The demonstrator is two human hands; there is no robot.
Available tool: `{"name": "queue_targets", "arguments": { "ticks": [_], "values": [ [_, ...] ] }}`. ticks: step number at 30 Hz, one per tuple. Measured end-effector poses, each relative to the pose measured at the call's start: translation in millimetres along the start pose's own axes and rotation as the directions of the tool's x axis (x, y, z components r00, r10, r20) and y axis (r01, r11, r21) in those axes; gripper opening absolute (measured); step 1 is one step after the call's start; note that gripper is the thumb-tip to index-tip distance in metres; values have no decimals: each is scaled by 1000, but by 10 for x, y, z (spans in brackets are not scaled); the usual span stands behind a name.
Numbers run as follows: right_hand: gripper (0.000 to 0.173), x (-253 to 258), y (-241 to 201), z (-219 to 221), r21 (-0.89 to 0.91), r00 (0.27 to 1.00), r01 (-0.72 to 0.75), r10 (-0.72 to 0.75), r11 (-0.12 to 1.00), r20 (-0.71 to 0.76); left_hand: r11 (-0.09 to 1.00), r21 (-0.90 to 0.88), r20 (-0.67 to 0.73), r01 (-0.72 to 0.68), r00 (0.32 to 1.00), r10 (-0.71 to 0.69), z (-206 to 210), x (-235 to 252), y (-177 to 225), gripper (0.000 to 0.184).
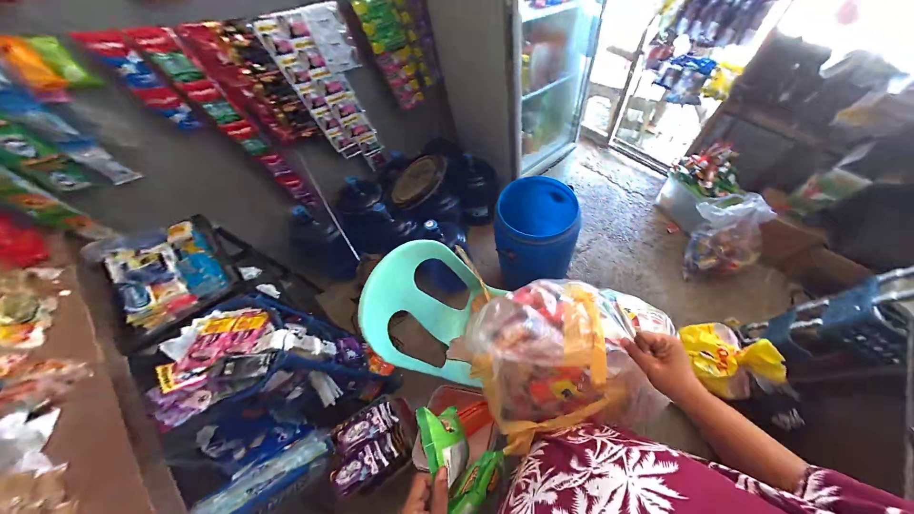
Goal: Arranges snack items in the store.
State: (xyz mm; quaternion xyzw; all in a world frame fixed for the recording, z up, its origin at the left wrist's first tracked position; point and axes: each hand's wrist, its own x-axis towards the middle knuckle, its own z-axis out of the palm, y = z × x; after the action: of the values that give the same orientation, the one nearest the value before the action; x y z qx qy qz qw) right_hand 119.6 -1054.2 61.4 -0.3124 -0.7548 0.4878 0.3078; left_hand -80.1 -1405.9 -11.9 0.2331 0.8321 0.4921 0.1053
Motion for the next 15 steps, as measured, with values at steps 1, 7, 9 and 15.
{"name": "queue_targets", "arguments": {
  "ticks": [1,7,9,15],
  "values": [
    [40,-49,51,-66,-32,998,-37,36,999,-42,1000,-9,5,-20,1000,20,29,29,17,30],
    [34,-410,346,-569,-107,949,-233,202,967,-242,991,30,104,-128,987,125,145,113,41,36],
    [42,-563,445,-625,-49,927,-277,254,960,-276,988,39,141,-150,980,143,165,158,66,38],
    [42,-1110,583,-849,-219,893,-426,369,878,-257,984,37,224,-172,961,159,278,238,116,35]
  ]
}}
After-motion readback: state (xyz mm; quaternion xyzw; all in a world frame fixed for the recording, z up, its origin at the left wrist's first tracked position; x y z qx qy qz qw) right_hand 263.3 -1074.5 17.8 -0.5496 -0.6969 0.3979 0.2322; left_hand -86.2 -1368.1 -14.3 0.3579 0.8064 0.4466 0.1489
